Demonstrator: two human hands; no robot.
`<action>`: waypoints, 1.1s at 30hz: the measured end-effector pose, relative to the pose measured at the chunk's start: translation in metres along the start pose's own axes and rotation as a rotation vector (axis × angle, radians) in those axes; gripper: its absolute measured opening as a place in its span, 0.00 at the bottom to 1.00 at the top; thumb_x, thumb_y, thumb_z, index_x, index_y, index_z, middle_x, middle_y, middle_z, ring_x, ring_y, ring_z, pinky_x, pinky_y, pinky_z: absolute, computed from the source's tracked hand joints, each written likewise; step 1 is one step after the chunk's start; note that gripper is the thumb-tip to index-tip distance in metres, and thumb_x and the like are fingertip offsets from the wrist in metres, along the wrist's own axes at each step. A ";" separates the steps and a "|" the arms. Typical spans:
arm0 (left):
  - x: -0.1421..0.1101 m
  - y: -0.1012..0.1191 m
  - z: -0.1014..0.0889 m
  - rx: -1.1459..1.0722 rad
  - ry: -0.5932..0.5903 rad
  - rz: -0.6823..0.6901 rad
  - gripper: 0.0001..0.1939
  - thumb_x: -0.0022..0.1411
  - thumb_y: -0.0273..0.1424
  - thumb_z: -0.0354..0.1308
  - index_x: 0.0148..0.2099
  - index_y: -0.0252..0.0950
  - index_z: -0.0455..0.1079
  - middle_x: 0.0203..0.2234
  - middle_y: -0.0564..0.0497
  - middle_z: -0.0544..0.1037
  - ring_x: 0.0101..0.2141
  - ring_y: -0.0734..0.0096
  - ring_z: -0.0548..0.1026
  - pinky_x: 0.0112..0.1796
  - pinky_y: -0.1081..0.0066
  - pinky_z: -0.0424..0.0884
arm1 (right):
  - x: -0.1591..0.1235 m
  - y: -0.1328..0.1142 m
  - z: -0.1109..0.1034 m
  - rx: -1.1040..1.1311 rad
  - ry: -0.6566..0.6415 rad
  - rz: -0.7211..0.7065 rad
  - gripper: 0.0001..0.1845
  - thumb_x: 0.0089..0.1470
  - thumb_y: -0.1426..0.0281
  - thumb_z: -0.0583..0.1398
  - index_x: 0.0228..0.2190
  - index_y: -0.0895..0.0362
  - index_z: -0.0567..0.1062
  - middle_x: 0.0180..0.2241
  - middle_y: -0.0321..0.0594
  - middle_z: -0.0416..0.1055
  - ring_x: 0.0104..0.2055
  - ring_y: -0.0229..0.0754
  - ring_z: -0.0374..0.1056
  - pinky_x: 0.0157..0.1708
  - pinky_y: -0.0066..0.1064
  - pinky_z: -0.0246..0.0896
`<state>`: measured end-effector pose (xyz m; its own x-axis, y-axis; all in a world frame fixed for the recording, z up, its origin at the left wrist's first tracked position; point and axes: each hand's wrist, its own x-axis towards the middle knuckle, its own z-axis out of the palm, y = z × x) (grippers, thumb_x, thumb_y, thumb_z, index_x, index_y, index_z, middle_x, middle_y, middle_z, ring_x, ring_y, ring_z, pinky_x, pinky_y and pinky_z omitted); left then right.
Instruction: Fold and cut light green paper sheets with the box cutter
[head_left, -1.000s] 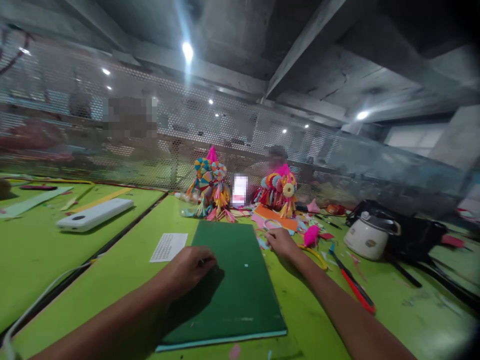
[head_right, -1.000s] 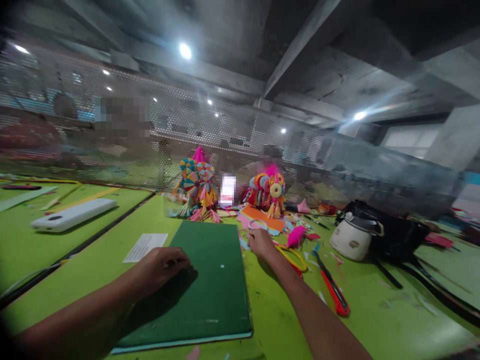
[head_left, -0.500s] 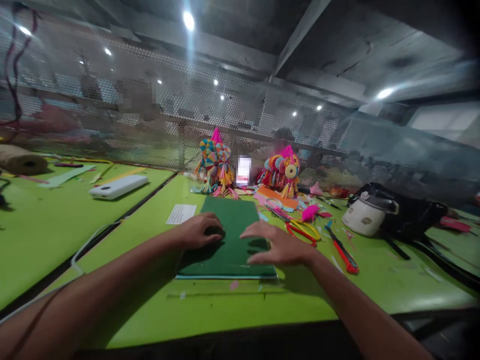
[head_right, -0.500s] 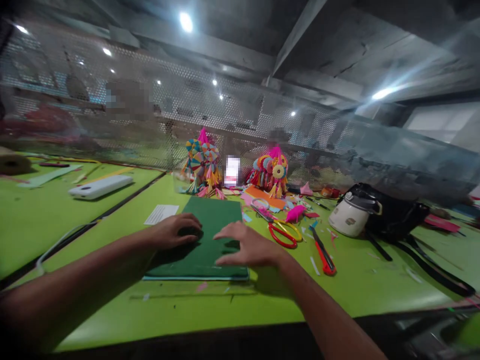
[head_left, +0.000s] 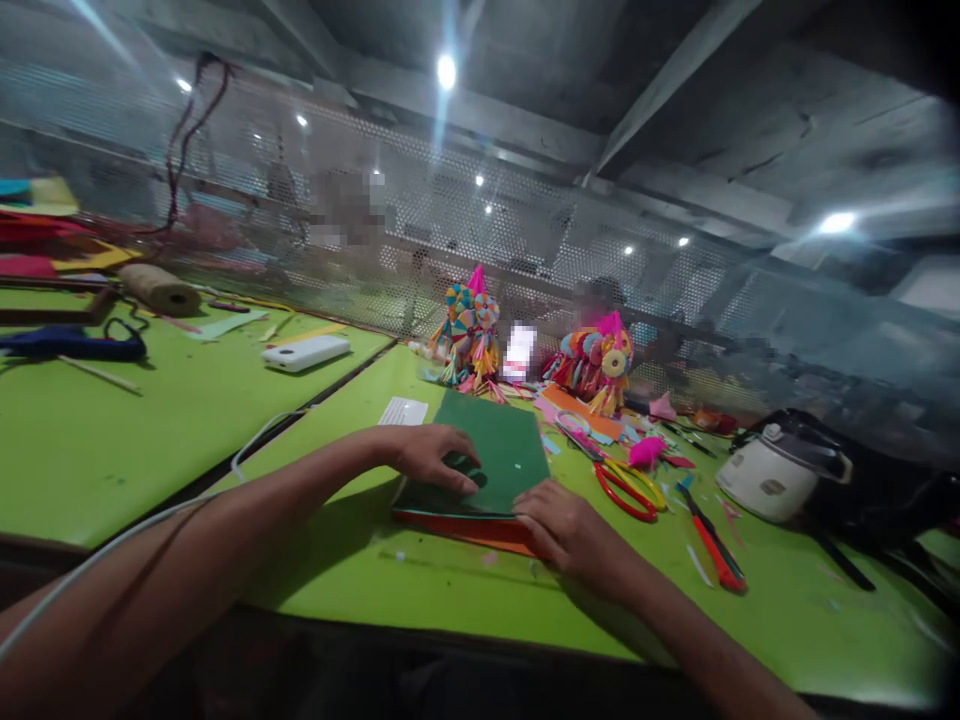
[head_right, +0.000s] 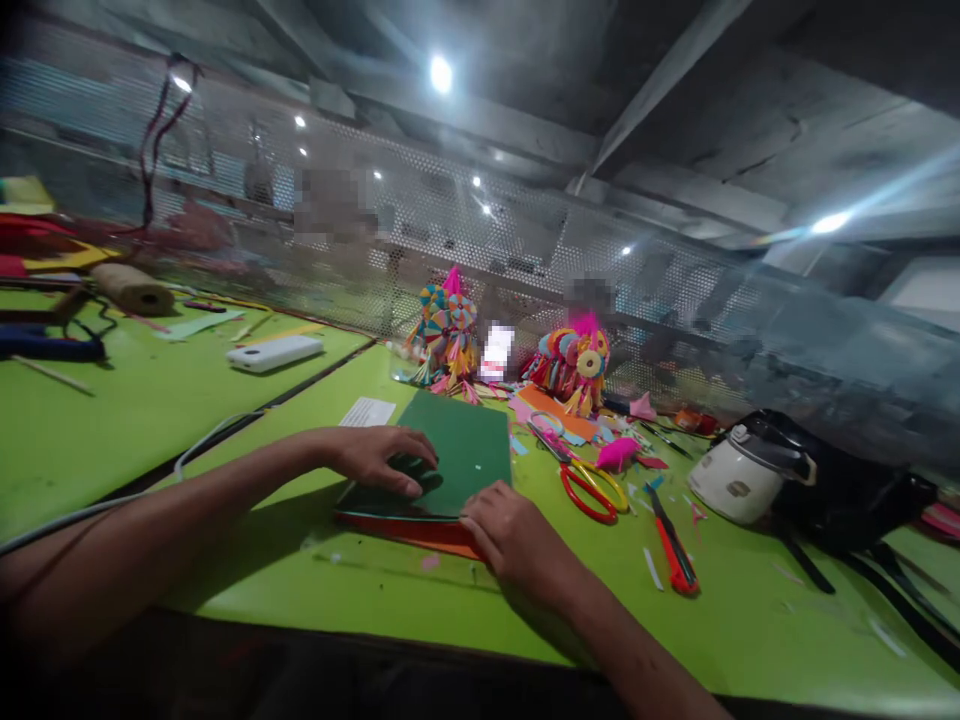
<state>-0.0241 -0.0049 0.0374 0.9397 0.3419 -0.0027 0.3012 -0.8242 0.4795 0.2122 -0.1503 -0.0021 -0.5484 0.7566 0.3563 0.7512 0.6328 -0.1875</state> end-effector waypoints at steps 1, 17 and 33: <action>-0.002 0.003 -0.004 -0.044 -0.031 -0.025 0.24 0.58 0.46 0.59 0.53 0.40 0.71 0.50 0.45 0.74 0.47 0.58 0.71 0.48 0.64 0.64 | 0.002 0.003 -0.001 0.031 0.008 0.024 0.16 0.65 0.68 0.48 0.35 0.58 0.74 0.34 0.45 0.73 0.39 0.43 0.65 0.42 0.34 0.60; 0.003 0.005 0.008 -0.401 -0.108 0.022 0.19 0.49 0.46 0.66 0.29 0.33 0.71 0.27 0.52 0.76 0.30 0.68 0.71 0.33 0.71 0.66 | 0.031 0.036 -0.015 0.554 -0.234 0.207 0.23 0.58 0.55 0.54 0.19 0.58 0.65 0.24 0.34 0.60 0.27 0.35 0.55 0.29 0.26 0.50; 0.011 0.031 0.017 0.073 -0.109 -0.013 0.09 0.58 0.33 0.58 0.37 0.33 0.73 0.32 0.49 0.76 0.31 0.68 0.71 0.31 0.74 0.63 | 0.026 0.032 -0.006 0.514 -0.117 0.221 0.25 0.57 0.55 0.54 0.16 0.57 0.62 0.21 0.32 0.55 0.24 0.33 0.51 0.25 0.28 0.45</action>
<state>-0.0012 -0.0347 0.0374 0.9465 0.3051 -0.1055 0.3208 -0.8520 0.4138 0.2246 -0.1115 0.0062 -0.4574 0.8749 0.1595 0.5935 0.4339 -0.6778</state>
